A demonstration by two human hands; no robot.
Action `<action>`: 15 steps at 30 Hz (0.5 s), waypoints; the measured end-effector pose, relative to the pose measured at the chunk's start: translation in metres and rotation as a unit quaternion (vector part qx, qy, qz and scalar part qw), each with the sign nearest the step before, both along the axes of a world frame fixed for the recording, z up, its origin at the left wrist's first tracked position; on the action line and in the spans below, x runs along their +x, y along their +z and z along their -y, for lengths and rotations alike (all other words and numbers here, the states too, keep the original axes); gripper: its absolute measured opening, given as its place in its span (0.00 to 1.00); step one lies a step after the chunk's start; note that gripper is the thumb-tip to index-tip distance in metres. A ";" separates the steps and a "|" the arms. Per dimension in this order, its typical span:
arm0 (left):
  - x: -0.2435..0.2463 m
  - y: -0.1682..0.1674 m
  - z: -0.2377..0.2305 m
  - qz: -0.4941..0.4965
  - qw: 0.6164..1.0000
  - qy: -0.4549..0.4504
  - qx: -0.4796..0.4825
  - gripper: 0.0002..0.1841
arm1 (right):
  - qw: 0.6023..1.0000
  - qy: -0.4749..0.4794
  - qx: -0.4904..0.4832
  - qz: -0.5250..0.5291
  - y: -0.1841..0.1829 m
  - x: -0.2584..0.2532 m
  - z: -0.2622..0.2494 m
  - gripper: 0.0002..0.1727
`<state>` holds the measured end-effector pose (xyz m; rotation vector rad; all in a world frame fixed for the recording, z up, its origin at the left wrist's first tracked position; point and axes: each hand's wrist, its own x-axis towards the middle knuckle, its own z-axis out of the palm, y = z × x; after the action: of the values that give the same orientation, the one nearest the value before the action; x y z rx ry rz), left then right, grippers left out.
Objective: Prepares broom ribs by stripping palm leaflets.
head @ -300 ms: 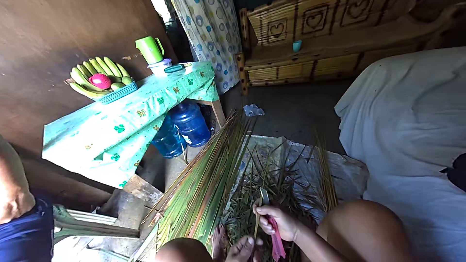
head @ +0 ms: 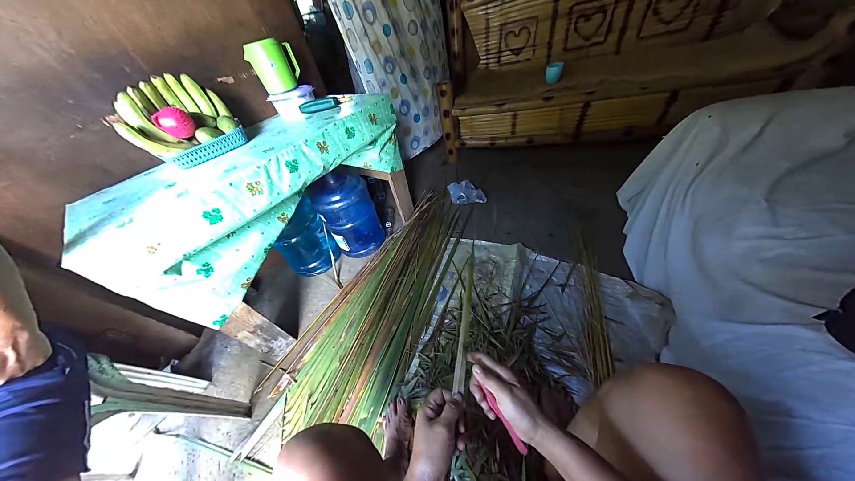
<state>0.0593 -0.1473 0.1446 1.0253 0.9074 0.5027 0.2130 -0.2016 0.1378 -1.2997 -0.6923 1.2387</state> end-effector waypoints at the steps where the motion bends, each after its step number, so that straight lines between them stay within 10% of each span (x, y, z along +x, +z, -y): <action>1: -0.001 -0.002 0.003 -0.002 1.000 -0.006 0.001 0.11 | 1.000 -0.014 0.005 0.010 -0.001 -0.001 -0.002 0.22; 15: -0.005 0.001 0.020 0.034 0.997 -0.042 -0.062 0.17 | 0.979 -0.059 0.021 0.195 -0.014 0.005 -0.006 0.21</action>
<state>0.0539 -0.1671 0.1457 0.9252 0.8206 0.4034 0.2181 -0.1951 0.1240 -1.5441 -0.8980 0.8765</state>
